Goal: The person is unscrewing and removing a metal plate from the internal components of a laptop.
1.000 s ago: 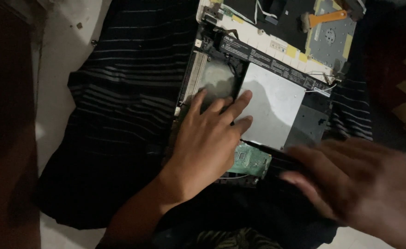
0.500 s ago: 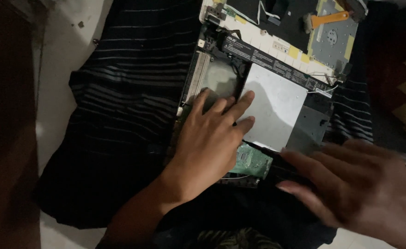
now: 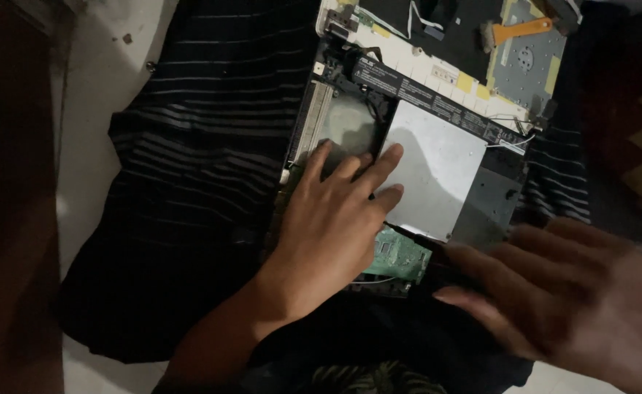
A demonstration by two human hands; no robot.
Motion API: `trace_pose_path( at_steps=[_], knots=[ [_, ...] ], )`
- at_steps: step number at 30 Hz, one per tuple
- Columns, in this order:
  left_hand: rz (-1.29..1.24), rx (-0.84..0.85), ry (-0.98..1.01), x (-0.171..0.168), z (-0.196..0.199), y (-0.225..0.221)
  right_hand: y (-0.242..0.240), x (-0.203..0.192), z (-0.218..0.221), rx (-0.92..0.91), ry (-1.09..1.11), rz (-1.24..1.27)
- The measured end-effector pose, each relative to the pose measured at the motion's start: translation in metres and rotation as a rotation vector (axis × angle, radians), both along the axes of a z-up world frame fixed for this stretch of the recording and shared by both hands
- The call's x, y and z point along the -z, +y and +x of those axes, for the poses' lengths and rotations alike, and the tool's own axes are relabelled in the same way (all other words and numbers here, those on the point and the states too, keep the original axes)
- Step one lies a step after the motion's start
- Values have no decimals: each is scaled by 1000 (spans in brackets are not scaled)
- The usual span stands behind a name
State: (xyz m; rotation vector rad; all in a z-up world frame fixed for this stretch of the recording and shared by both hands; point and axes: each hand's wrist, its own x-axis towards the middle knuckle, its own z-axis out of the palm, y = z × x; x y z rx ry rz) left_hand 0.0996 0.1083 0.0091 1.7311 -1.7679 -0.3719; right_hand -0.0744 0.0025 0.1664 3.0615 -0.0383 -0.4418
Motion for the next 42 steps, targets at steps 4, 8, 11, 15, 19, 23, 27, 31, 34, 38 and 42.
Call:
trace_pose_path(
  at_steps=[4,8,11,15,19,23,27,31,34,38,42],
  knots=[
    [7,2,2,4,-1,-1,-1,-3,6,-3,-3,21],
    [16,17,4,3,-2,-1,-2,-1,-2,20,42,1],
    [25,15,10,2,-1,-2,-6,-3,-4,2,84,2],
    [16,14,26,2,0,-1,-3,2,-3,52,28,70],
    [47,34,37,1,0,-1,-3,-2,-1,48,117,73],
    [18,20,3,0,0,0,-1,1,-3,21,17,30],
    [8,9,13,4,-2,-1,1,3,2,13,-43,15],
    [36,14,-3,2,-1,-1,-1,4,-8,36,-10,32],
    [29,19,-5,1,0,-1,-2,4,-7,47,39,36],
    [13,8,7,1,1,-1,-4,1,-11,60,12,59],
    [22,17,21,1,0,-1,-3,-2,-11,121,-40,116]
  ],
)
